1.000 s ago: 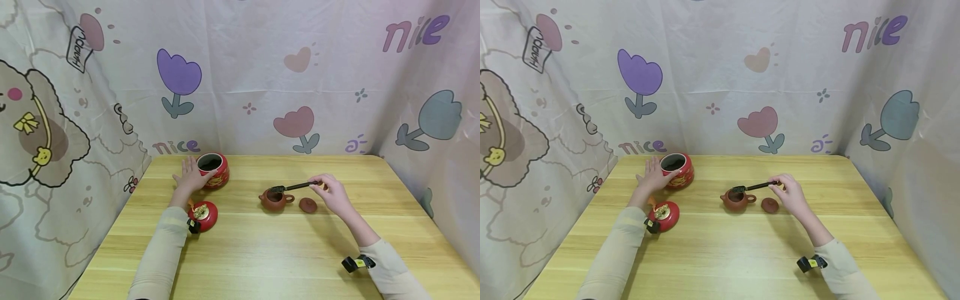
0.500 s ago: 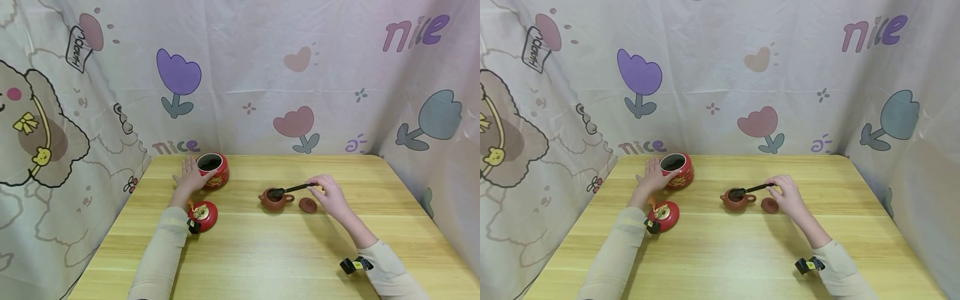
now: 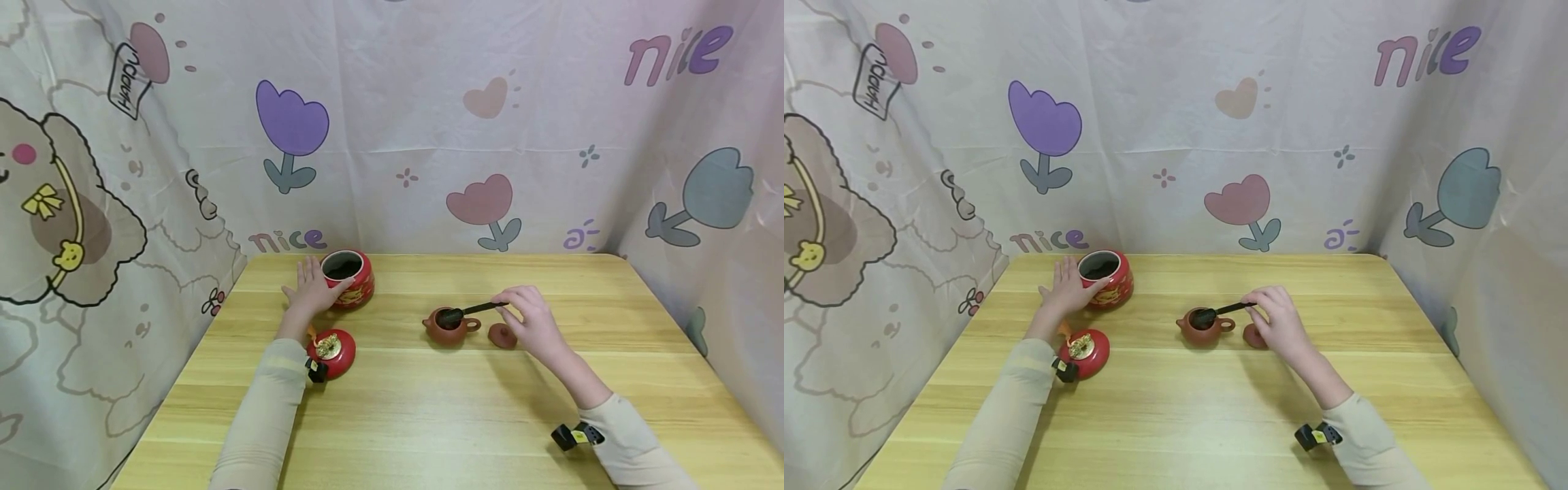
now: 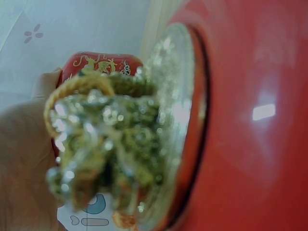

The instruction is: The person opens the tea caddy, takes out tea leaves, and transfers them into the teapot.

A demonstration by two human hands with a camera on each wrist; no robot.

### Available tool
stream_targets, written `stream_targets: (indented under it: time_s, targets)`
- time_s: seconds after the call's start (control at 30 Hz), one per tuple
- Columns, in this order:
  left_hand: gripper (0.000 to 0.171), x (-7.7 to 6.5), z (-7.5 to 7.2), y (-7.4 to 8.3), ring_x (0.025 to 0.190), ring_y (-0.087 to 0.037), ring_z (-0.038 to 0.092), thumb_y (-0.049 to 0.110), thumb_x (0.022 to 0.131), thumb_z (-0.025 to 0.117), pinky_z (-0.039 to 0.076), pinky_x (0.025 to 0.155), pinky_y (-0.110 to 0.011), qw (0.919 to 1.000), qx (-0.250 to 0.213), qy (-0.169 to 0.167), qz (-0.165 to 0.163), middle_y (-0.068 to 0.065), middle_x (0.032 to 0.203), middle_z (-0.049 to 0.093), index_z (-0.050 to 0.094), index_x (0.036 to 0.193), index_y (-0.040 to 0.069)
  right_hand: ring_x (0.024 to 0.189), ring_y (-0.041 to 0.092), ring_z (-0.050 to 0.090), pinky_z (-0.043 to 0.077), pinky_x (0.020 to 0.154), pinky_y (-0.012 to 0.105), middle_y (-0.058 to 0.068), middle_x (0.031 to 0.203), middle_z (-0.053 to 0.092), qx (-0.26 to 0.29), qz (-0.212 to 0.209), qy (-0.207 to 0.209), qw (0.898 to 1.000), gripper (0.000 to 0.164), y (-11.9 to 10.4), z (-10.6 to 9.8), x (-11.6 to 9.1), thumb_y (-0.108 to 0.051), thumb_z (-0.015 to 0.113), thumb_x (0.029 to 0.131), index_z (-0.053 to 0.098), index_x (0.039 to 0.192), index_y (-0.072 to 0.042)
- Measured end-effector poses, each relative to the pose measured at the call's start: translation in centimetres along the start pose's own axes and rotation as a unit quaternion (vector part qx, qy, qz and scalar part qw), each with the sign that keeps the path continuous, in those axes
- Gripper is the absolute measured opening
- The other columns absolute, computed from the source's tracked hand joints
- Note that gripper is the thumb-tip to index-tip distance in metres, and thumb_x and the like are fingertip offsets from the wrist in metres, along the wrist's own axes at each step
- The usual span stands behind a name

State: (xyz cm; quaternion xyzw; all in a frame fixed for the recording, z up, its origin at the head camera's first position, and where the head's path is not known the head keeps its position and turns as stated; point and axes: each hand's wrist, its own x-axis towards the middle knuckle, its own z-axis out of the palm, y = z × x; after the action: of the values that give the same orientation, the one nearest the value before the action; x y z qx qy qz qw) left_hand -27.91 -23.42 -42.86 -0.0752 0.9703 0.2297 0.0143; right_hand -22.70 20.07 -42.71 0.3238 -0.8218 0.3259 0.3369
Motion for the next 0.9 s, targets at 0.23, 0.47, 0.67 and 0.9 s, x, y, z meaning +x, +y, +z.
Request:
stream_targets:
  time_s: [0.23, 0.47, 0.67, 0.9]
  targets:
    - [0.121, 0.0, 0.0, 0.0, 0.15, -0.039, -0.015, 0.085, 0.08, 0.039, -0.005, 0.106, -0.08, 1.0, 0.001, -0.001, 0.001, -0.017, 0.164, -0.012, -0.012, 0.155, 0.004, 0.089, 0.026, 0.055, 0.04, 0.08, 0.03, 0.01, 0.091, 0.068, -0.01, -0.048, 0.007, 0.999, 0.026, -0.1, 0.0, 0.2, 0.012, 0.076, 0.071, 0.071, 0.092, -0.003]
    - [0.122, 0.0, 0.0, 0.0, 0.151, -0.04, -0.013, 0.085, 0.08, 0.039, -0.004, 0.106, -0.08, 1.0, 0.004, -0.001, 0.002, -0.018, 0.164, -0.011, -0.01, 0.155, 0.003, 0.088, 0.026, 0.055, 0.039, 0.08, 0.032, 0.011, 0.091, 0.068, -0.013, -0.057, 0.008, 0.998, 0.022, -0.1, -0.1, 0.6, 0.009, 0.075, 0.073, 0.071, 0.092, -0.003]
    - [0.121, 0.1, 0.0, -0.1, 0.15, -0.041, -0.013, 0.085, 0.08, 0.038, -0.006, 0.106, -0.08, 1.0, 0.005, -0.005, 0.0, -0.018, 0.163, -0.013, -0.012, 0.155, 0.003, 0.087, 0.026, 0.054, 0.038, 0.079, 0.032, 0.011, 0.091, 0.068, -0.01, -0.061, 0.018, 0.998, 0.023, -0.2, -0.3, 1.4, 0.009, 0.075, 0.072, 0.071, 0.093, -0.002]
    - [0.122, 0.2, 0.1, 0.0, 0.15, -0.04, -0.017, 0.085, 0.08, 0.038, -0.008, 0.105, -0.08, 1.0, 0.001, -0.006, -0.002, -0.018, 0.163, -0.014, -0.011, 0.155, 0.003, 0.091, 0.027, 0.055, 0.039, 0.083, 0.036, 0.011, 0.094, 0.068, -0.014, -0.047, 0.006, 0.999, 0.019, -0.6, -0.5, 2.7, 0.003, 0.074, 0.079, 0.072, 0.097, -0.003]
